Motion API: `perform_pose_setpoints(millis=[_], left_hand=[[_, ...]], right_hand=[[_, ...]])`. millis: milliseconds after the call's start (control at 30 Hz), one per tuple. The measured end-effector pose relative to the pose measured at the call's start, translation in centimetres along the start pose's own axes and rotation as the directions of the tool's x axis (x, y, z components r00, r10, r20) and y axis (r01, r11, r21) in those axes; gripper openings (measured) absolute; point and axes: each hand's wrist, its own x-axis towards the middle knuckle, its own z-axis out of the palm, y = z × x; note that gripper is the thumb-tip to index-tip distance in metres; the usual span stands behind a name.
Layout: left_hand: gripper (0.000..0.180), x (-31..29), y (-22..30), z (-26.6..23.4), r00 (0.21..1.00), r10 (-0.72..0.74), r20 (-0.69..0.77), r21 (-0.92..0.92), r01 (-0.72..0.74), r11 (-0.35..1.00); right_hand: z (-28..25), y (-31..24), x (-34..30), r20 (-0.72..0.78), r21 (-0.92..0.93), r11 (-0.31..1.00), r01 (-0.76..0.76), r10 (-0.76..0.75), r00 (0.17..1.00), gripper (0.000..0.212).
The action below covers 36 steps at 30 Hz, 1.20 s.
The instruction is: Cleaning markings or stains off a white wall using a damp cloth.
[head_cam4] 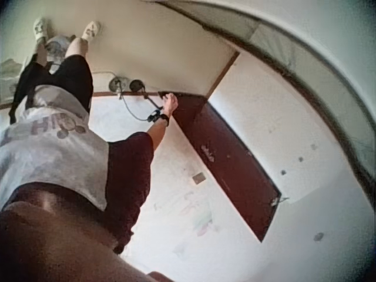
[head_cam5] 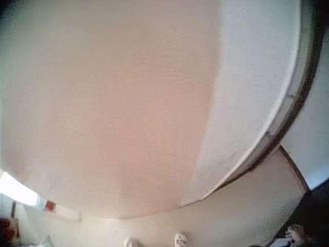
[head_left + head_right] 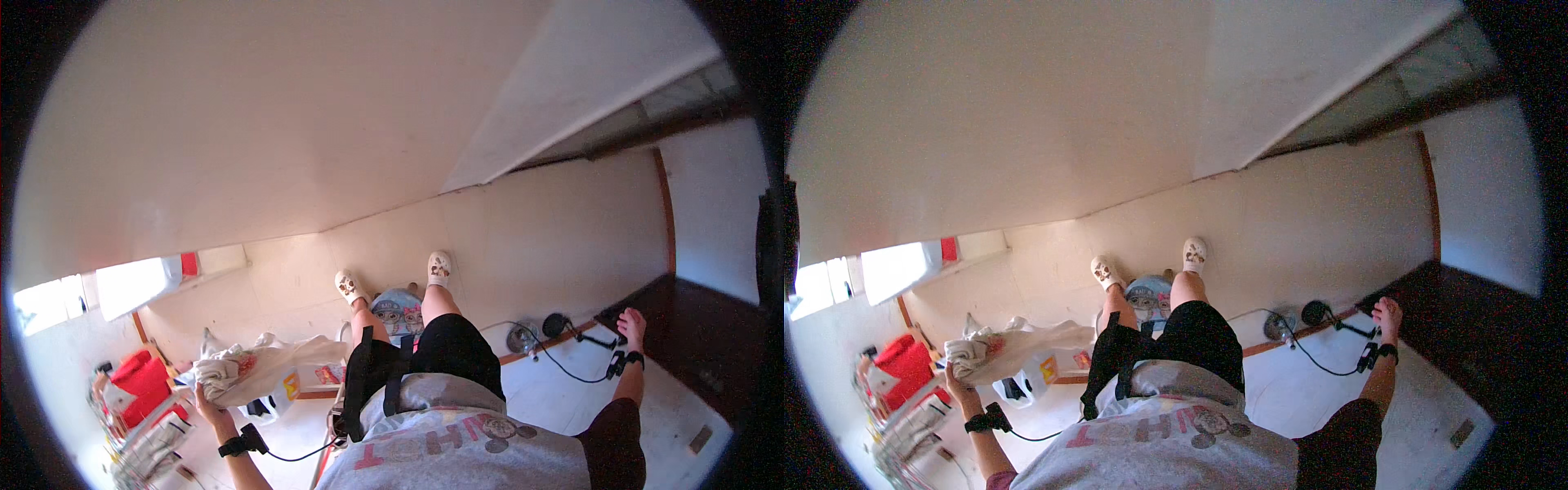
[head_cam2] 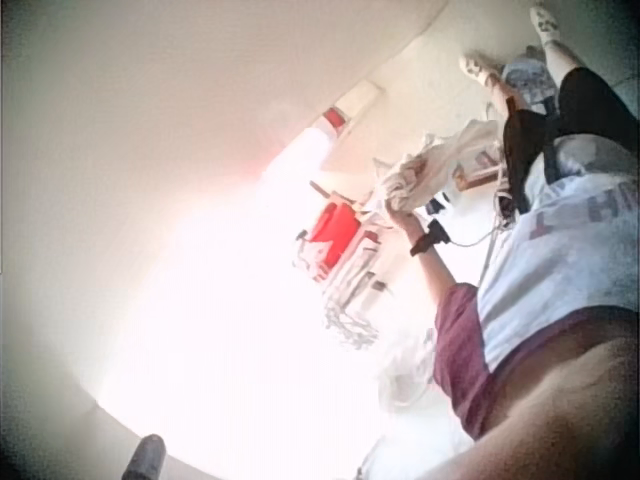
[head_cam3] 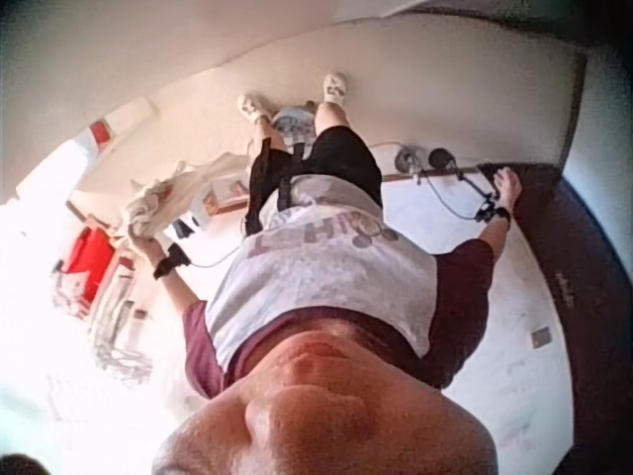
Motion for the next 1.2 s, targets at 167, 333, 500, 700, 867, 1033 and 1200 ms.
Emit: perform_pose_setpoints(millis=[167, 333, 500, 700, 867, 1033, 1200], left_hand=[[0.035, 0.7, -1.1, -6.4, 0.978, 0.05, -0.203, 0.008, -0.05, 0.999], [0.032, 2.3, -4.0, -7.5, 0.964, 0.095, -0.247, 0.089, -0.075, 0.993], [0.033, 6.5, -7.5, -9.5, 0.95, -0.027, -0.311, -0.118, -0.01, 0.993], [0.035, 8.7, -9.9, -13.2, 0.935, -0.07, -0.347, -0.148, 0.019, 0.989], [0.034, 9.7, -12.9, -15.5, 0.905, -0.06, -0.42, -0.134, 0.004, 0.991], [0.036, 8.4, -15.3, -18.7, 0.865, -0.212, -0.454, -0.272, 0.092, 0.958], [0.036, 6.8, -18.3, -22.0, 0.792, -0.313, -0.523, -0.296, 0.176, 0.939]], right_hand=[[5.2, -4.6, -1.0, 0.039, 0.01, 0.998, 0.062, -0.062, 0.997, 0.024], [12.3, -9.5, -4.7, 0.126, -0.081, 0.986, 0.147, -0.136, 0.983, 0.028], [17.6, -13.2, -10.7, 0.188, -0.123, 0.956, 0.267, -0.242, 0.952, 0.027], [20.5, -14.9, -15.3, 0.332, -0.141, 0.907, 0.397, -0.334, 0.882, 0.028], [23.6, -16.5, -18.2, 0.378, -0.383, 0.86, 0.338, -0.188, 0.907, 0.026], [21.4, -18.1, -17.2, 0.207, -0.407, 0.884, 0.231, -0.157, 0.966, 0.018], [10.2, -23.4, -11.8, 0.22, -0.912, 0.254, 0.322, -0.36, 0.906, 0.007]])
